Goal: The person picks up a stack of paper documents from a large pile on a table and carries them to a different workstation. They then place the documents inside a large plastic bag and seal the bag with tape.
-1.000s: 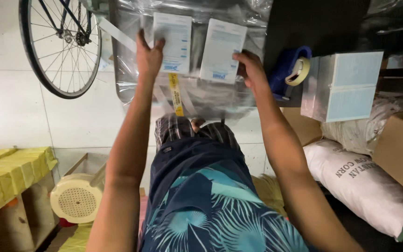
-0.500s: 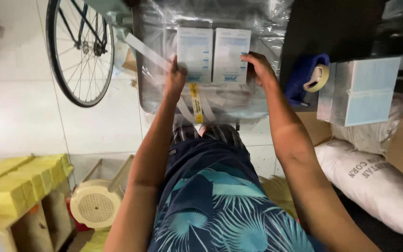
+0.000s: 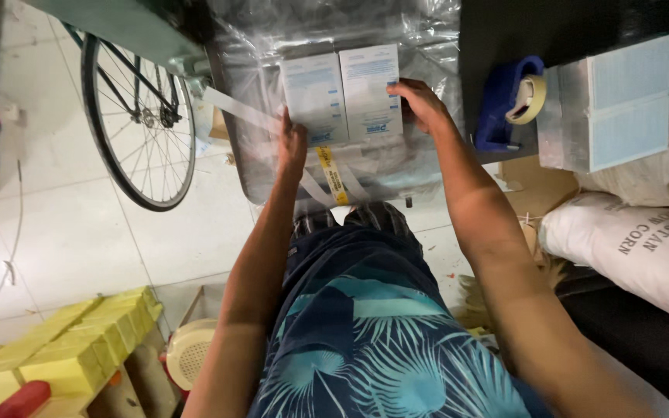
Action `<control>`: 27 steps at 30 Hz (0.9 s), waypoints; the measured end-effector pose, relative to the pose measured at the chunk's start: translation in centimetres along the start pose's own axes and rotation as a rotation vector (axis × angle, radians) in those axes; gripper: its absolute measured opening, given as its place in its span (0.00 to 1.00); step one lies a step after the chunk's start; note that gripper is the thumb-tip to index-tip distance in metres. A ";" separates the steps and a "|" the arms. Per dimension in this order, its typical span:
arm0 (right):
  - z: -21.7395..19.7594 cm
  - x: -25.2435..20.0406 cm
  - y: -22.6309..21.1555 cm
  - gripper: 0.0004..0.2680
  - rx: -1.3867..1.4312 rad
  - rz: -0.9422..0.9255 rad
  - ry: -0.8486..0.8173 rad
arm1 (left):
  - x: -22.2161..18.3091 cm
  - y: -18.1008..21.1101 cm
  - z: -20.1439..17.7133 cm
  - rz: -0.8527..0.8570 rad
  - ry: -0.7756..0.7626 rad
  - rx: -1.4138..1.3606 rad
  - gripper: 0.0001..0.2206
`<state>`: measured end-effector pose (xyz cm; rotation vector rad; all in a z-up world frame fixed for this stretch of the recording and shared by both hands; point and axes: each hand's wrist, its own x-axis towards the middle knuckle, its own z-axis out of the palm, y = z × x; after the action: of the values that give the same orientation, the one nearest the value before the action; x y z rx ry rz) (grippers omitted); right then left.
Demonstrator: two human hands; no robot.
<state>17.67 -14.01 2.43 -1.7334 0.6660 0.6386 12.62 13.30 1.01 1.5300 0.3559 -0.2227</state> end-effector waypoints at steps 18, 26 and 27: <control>1.5 -2.9 -1.6 0.22 -0.143 -0.070 0.160 | 1.1 0.4 -0.9 -0.149 -0.054 0.181 0.30; 1.3 -3.3 -2.0 0.25 -0.222 -0.053 0.090 | 0.6 3.2 -0.9 -0.298 0.002 0.212 0.31; 0.7 -1.6 -0.7 0.23 -0.168 -0.082 0.175 | 0.3 3.6 -1.3 -0.301 0.046 0.145 0.27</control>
<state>17.02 -13.00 3.82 -1.9787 0.6727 0.5012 14.12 14.71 4.29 1.6225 0.6190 -0.4585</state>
